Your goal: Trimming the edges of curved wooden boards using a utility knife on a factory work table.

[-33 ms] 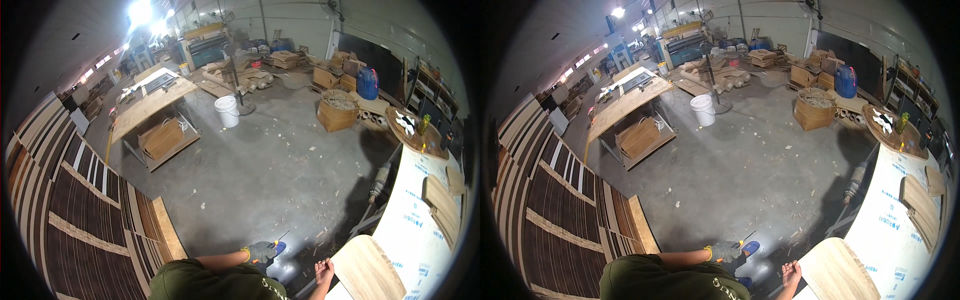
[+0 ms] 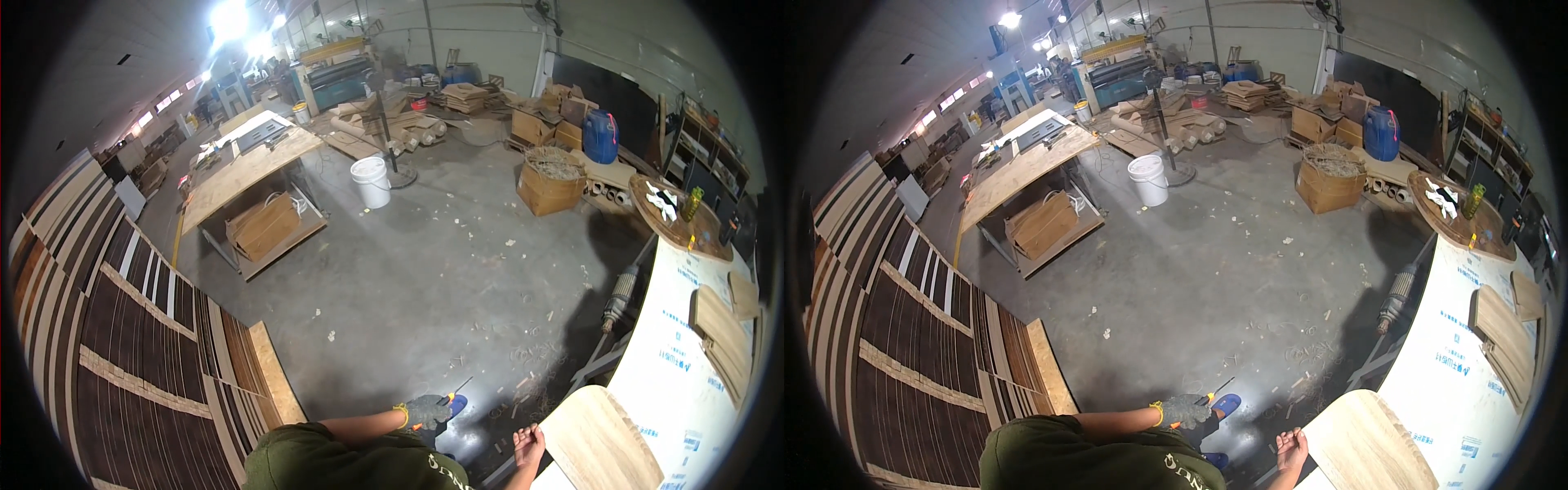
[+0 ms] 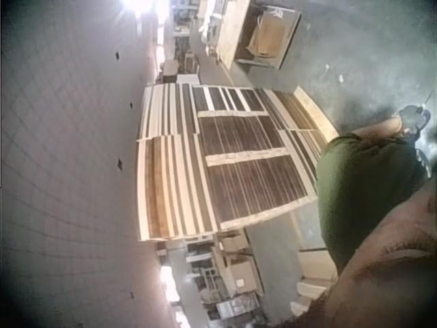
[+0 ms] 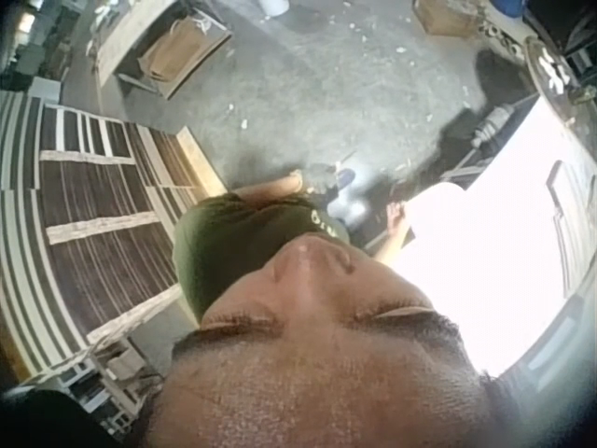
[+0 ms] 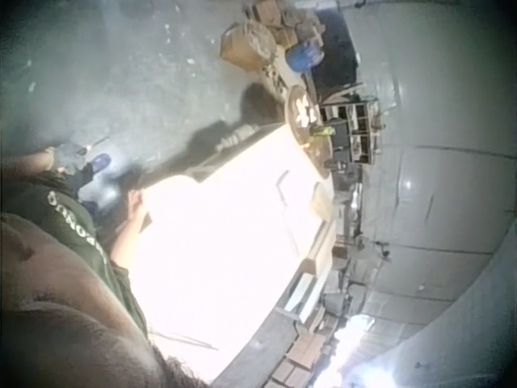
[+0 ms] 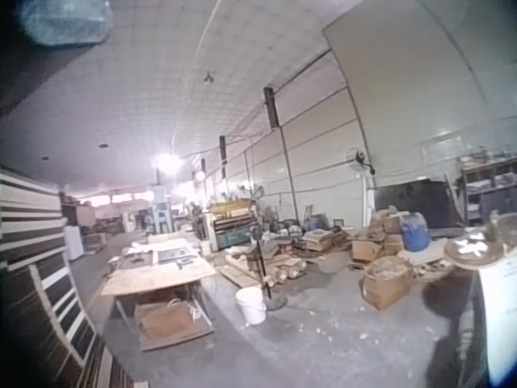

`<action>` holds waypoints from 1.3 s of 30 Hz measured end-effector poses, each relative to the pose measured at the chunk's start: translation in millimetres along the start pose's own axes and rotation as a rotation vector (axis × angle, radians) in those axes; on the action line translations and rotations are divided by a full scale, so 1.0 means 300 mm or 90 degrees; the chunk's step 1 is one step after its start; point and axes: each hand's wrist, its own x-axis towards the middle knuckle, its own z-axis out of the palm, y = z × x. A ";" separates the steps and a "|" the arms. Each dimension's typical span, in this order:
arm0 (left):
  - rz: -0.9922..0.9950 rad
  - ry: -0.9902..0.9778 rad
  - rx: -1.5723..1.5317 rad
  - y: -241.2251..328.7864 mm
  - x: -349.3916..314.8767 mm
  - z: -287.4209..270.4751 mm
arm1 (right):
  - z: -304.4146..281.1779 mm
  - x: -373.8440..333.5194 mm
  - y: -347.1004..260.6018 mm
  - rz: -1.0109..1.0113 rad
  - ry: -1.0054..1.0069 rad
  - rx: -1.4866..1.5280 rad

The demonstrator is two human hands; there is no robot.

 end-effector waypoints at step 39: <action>0.067 0.078 0.179 -0.030 -0.125 -0.041 | -0.053 -0.121 0.053 -0.033 0.082 -0.058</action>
